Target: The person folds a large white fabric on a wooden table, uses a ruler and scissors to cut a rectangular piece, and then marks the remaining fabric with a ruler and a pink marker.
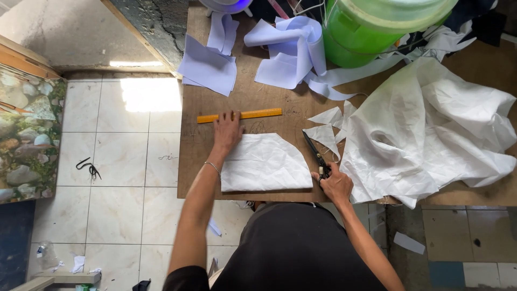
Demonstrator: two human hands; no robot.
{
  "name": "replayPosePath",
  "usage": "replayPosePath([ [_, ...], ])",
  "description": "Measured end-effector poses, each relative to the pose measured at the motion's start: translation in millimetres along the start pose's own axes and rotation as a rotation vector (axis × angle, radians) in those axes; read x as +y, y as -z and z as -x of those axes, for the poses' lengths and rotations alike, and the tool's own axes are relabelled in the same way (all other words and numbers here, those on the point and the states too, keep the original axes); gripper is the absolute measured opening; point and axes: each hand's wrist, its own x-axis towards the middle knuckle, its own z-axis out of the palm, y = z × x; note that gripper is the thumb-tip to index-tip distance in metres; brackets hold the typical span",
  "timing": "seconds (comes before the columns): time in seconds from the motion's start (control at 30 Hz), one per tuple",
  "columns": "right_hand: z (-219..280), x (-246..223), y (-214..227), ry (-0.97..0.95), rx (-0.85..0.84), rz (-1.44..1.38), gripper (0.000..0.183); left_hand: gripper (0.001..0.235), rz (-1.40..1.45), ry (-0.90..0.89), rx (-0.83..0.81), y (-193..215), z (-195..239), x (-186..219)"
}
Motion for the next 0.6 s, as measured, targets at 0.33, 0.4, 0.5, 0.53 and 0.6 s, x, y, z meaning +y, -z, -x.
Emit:
replayPosePath([
  [0.33, 3.9, -5.5, 3.4, 0.008, 0.031, 0.003, 0.06, 0.052, 0.059, -0.29, -0.318, -23.0, 56.9, 35.4],
  [0.4, 5.3, -11.9, 5.8, 0.003, 0.038, -0.013, 0.06, 0.029, 0.157, -0.232, -0.365, -22.9, 48.5, 28.1],
  [0.5, 4.1, -9.7, 3.3, -0.04, 0.051, -0.003, 0.06, 0.026, 0.512, -0.185, -0.498, 19.5, 19.7, 22.1],
  [0.53, 5.5, -8.7, 2.2, -0.029, 0.052, -0.024, 0.061, 0.027, 0.45, -0.143, -0.447, 39.3, 6.0, 18.4],
  [0.6, 6.9, -10.4, 2.5, -0.031, 0.058, -0.048, 0.061, 0.03, 0.386, -0.114, -0.401, 63.7, -28.1, -5.7],
])
